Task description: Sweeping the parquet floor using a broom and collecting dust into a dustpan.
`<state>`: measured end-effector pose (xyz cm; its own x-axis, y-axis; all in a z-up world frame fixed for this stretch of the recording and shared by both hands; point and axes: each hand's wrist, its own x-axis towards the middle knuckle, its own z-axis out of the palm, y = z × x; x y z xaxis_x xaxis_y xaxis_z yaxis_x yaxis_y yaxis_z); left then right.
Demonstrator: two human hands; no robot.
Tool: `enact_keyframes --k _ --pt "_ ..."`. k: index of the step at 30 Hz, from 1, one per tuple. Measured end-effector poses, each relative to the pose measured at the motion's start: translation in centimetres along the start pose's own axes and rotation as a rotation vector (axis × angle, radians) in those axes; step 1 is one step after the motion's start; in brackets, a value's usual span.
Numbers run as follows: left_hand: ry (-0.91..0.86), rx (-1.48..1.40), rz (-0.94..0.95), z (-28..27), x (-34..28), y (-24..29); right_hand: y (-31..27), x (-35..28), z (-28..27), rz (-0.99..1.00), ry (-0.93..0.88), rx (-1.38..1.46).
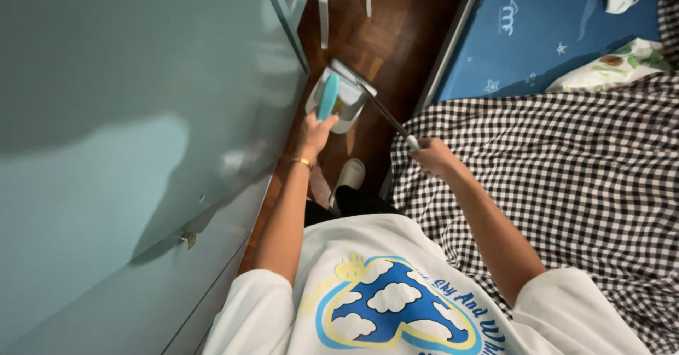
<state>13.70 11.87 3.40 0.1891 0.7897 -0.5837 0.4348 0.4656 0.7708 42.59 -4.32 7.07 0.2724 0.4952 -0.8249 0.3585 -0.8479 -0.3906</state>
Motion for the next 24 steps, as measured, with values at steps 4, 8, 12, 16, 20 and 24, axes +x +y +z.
enact_keyframes --k 4,8,12,16,20,24 --pt "0.036 -0.033 -0.03 -1.4 -2.1 -1.0 -0.3 -1.2 0.9 -0.005 0.014 0.096" --pt "0.059 -0.023 -0.044 -2.7 -3.8 -0.4 -2.4 -2.1 2.1 -0.067 0.038 0.038" --pt "0.089 -0.049 -0.067 -3.3 -4.4 -1.4 -9.8 -6.5 1.3 -0.229 0.01 -0.001" --pt "0.124 -0.134 -0.089 -1.9 -4.1 -3.2 -11.1 1.4 3.3 -0.425 0.041 -0.123" --pt "0.103 -0.117 -0.039 -1.0 -2.2 -1.6 -14.3 8.3 6.6 -0.468 0.146 -0.416" --pt "0.106 -0.084 -0.039 -1.5 -1.1 -1.9 -16.0 16.5 9.4 -0.384 0.167 -0.566"
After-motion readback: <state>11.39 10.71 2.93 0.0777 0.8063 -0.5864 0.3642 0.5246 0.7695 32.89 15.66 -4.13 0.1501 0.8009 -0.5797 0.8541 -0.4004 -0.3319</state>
